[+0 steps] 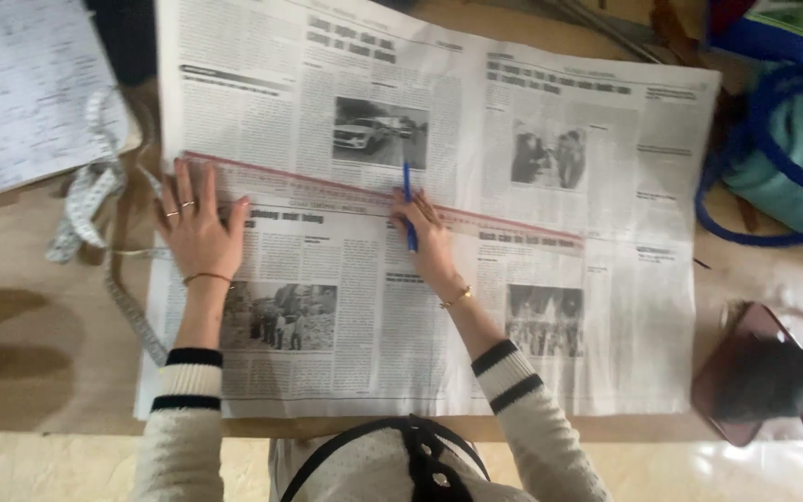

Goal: The person places a ruler on a spread-out newspaper and uses a pen to draw straight lines along the ruler's edge. They repeatedly reposition the ruler to mark multiple sections of the newspaper.

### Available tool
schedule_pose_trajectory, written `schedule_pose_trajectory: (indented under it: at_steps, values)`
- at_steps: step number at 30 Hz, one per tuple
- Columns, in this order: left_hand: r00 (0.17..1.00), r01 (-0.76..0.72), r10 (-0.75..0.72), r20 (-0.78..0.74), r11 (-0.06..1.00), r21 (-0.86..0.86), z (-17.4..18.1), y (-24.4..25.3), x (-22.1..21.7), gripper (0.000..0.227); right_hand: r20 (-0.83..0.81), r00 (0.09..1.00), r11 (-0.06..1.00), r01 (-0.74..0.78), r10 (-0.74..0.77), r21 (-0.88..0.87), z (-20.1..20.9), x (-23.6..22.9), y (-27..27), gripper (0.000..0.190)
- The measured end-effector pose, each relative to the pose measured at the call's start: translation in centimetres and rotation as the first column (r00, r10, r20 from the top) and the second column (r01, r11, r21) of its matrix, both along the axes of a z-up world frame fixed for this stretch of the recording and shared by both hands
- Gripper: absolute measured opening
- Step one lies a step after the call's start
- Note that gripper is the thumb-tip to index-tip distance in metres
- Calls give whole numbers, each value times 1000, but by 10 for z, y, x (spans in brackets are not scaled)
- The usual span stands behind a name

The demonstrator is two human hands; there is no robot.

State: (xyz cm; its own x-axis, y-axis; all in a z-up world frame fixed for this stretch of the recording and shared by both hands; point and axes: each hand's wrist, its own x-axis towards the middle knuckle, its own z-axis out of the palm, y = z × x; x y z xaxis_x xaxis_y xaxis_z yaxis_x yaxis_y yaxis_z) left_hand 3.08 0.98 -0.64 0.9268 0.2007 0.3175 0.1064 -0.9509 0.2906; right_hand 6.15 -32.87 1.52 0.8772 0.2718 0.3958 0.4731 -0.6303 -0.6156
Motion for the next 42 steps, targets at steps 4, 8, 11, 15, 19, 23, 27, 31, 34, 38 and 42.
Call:
schedule_pose_trajectory:
  at_steps: [4, 8, 11, 15, 19, 23, 27, 31, 34, 38, 42]
  values:
    - [996, -50, 47, 80, 998, 37, -9, 2, 1, 70, -5, 1000, 1000, 11, -11, -22, 5, -3, 10, 13]
    - [998, -47, 46, 37, 998, 32, -5, 0, 1, 69, -6, 1000, 1000, 7, -7, -4, -2, -1, 12, 12]
    - [999, -39, 38, 38, 999, 17, -7, 3, 2, 69, 11, 1000, 1000, 1, -1, 0, -2, 0, 14, 12]
    - [999, -3, 3, 44, 1000, 10, -1, 2, 2, 70, 74, 997, 999, 30, -28, -21, 2, 0, 10, 14]
    - [1000, 2, -3, -31, 1000, -31, 20, -5, 0, 69, 27, 998, 998, 62, -62, -9, -3, 0, 5, 15]
    - [996, -7, 0, -86, 997, -76, 28, -8, -2, 71, -5, 999, 999, 45, -45, 5, -5, 0, 5, 19]
    - [999, 4, -6, -39, 999, -51, 28, -9, -3, 71, -18, 1000, 999, 25, -25, 22, -9, 0, 5, 21]
    - [998, -14, 9, -67, 997, -75, 31, -11, -3, 71, -24, 1000, 999, 10, -9, 44, -6, -1, 5, 19]
    - [996, -20, 12, -85, 996, -87, 29, -11, -2, 70, -40, 999, 999, 3, -2, 32, -4, -2, 3, 17]
    - [1000, -22, 22, 3, 999, -38, 14, -5, 0, 69, -27, 1000, 997, -4, 6, 76, 2, -1, 5, 22]
    - [996, -42, 42, 80, 999, 7, 9, -5, 2, 75, -2, 996, 989, -92, 93, 115, 6, 8, 33, 33]
